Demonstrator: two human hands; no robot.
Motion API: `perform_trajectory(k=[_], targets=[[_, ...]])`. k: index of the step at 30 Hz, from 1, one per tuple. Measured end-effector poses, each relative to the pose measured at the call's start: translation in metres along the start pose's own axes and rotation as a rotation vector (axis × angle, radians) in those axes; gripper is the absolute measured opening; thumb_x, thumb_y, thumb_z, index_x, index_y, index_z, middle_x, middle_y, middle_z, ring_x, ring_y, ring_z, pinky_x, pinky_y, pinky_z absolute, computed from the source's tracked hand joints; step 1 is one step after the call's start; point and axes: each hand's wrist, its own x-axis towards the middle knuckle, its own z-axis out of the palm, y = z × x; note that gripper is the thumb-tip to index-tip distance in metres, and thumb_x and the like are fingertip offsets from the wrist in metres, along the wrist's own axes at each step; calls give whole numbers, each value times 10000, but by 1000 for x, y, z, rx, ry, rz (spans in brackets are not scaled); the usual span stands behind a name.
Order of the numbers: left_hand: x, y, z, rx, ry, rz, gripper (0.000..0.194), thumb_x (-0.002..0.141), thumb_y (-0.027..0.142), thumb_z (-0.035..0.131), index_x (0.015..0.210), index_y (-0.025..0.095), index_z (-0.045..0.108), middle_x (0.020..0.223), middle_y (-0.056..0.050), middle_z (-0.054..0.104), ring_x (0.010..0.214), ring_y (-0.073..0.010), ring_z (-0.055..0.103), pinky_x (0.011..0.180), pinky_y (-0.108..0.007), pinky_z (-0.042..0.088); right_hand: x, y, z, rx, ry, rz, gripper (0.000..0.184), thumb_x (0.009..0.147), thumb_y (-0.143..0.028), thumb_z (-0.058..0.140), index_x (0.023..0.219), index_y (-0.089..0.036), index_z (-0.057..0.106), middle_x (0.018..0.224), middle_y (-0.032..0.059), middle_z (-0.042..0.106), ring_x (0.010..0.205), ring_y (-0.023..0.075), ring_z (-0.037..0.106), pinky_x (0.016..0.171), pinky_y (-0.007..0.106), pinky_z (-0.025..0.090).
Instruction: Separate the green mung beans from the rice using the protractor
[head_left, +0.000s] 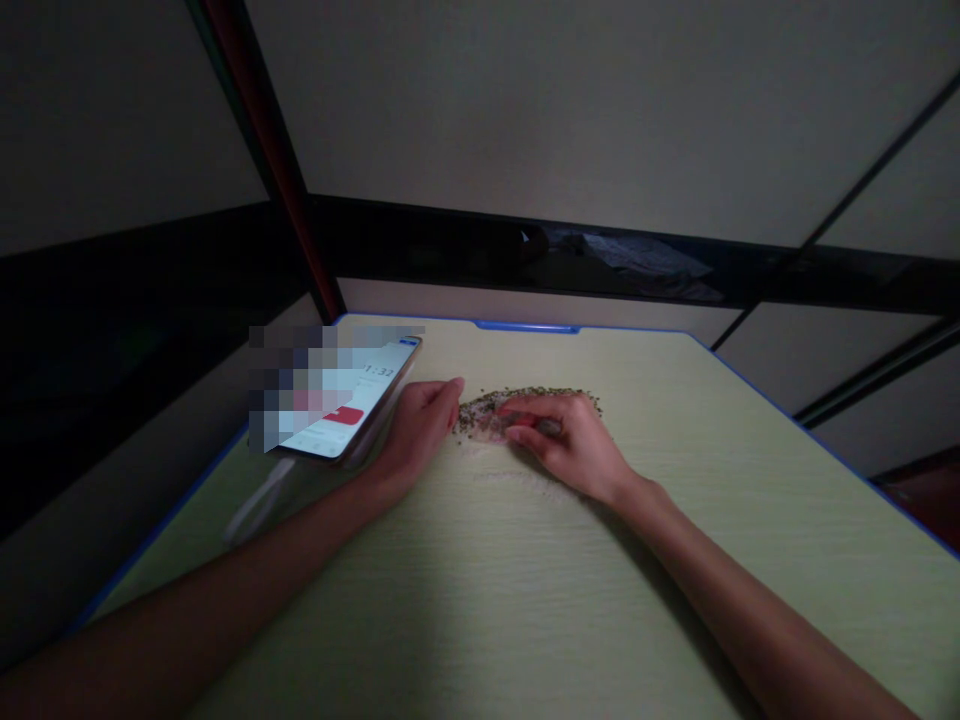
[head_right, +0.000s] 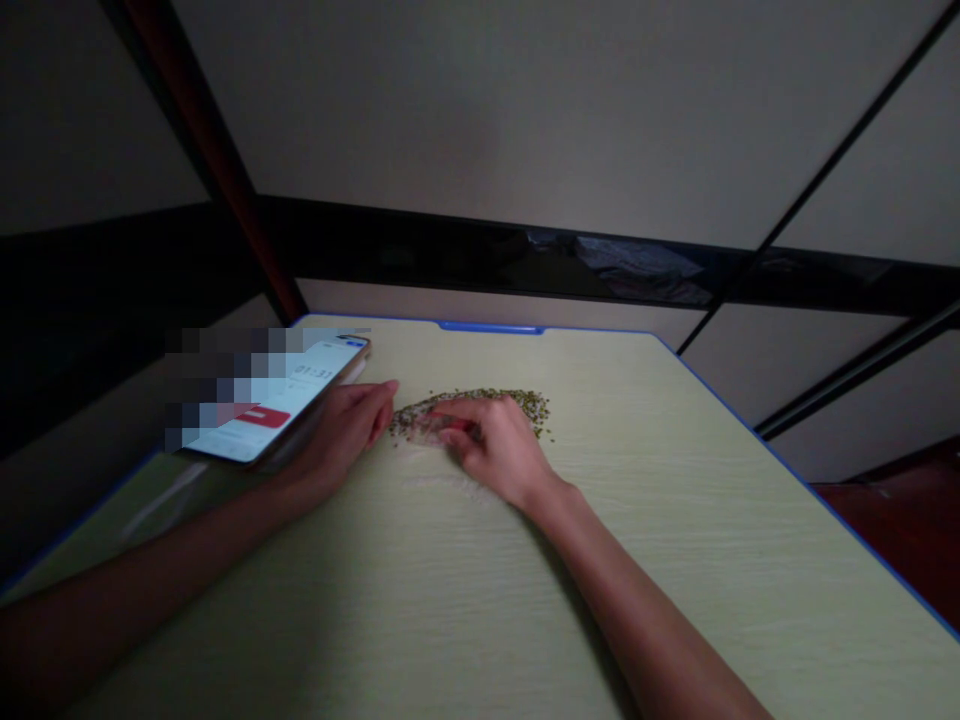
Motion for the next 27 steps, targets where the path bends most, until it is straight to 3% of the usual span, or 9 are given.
perform_trajectory(k=[11,17,27], targets=[[0,0,-1,14,-15,2,401,774,294,416,388,202,355,333,69,312,364,-100,310,443,-257,248,3,-3,6,-25,30,-43,238,775,-151,525,961,-197,667,883,39,707,775,185,645,710,284,469],[0,0,-1,19,1,-2,394,757,298,419,380,204,355,333,68,319,372,-103,326,450,-256,256,10,-3,4,37,-59,-99,245,792,-137,509,978,-189,659,912,37,700,820,170,636,751,271,460],[1,4,0,-17,0,-8,385,734,292,403,363,212,337,335,62,323,388,-107,343,476,-251,282,12,1,5,143,-85,-127,243,778,-153,543,978,-207,669,873,30,707,767,163,647,707,262,478]])
